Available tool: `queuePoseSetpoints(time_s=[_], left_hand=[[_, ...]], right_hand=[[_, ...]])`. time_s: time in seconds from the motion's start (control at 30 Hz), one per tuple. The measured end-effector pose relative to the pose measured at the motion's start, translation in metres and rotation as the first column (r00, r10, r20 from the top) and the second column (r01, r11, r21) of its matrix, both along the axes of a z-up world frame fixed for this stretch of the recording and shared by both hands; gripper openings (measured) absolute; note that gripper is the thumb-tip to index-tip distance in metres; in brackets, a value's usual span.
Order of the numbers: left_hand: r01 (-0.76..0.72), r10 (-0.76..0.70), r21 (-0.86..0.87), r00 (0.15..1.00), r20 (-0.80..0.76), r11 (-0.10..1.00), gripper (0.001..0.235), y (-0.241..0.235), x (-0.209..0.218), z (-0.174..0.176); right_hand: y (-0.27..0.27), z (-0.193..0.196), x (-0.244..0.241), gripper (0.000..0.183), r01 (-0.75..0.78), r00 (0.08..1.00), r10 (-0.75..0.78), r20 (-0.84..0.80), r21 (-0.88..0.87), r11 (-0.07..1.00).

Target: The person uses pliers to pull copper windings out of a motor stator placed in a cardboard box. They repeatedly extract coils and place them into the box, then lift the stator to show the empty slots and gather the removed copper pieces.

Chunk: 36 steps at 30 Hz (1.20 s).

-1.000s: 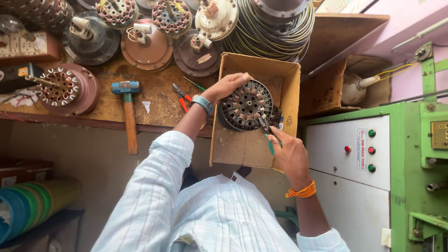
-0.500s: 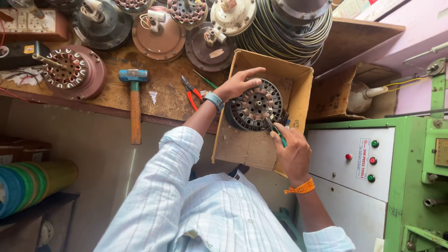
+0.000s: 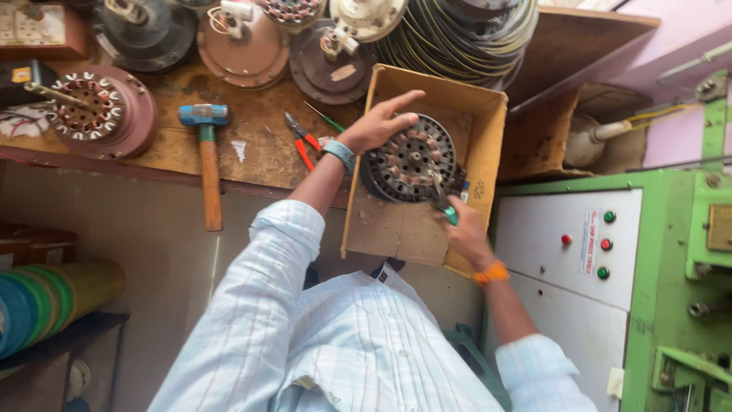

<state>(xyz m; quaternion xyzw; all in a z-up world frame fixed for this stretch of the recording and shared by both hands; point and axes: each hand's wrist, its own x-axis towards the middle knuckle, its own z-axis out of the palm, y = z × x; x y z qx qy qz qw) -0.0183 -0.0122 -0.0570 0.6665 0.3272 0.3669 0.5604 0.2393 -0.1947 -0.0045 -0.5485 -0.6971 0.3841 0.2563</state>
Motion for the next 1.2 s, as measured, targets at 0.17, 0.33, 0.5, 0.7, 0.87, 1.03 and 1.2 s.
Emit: queuePoseSetpoints(time_s=[0.17,0.33,0.5,0.7,0.87,1.03,1.2], left_hand=[[-0.007,0.008,-0.020,0.999,0.041,1.000,0.058,0.002,-0.005,0.013],[-0.022,0.024,-0.111,1.000,0.014,0.994,0.047,-0.009,-0.006,0.026],[-0.017,0.021,-0.074,0.999,0.042,0.997,0.041,-0.009,-0.006,0.028],[-0.053,0.056,-0.051,0.996,0.068,0.997,0.042,-0.010,-0.006,0.027],[-0.080,0.099,-0.164,0.989,0.106,0.983,0.051,-0.014,-0.003,0.021],[-0.137,0.188,-0.237,0.959,0.211,0.962,0.069,-0.019,-0.003,0.019],[-0.277,0.307,-0.153,0.924,0.228,0.949,0.070,-0.034,0.004,0.026]], right_hand=[[-0.015,-0.040,-0.042,0.019,0.104,0.762,-0.186,-0.620,-0.167,0.980],[-0.036,-0.044,-0.046,0.027,0.251,0.781,-0.404,-0.476,-0.352,0.902],[-0.046,-0.055,-0.020,0.034,0.296,0.871,-0.291,-0.397,-0.050,0.954],[-0.016,-0.079,0.017,0.048,0.422,0.869,-0.398,0.295,-0.023,0.906],[0.023,-0.065,0.023,0.049,0.414,0.896,-0.443,-0.023,-0.313,0.855],[0.005,-0.057,0.026,0.032,0.504,0.655,-0.702,-0.279,-0.531,0.682],[-0.009,-0.058,0.035,0.027,-0.057,0.048,-0.806,-0.590,-0.807,0.587]])
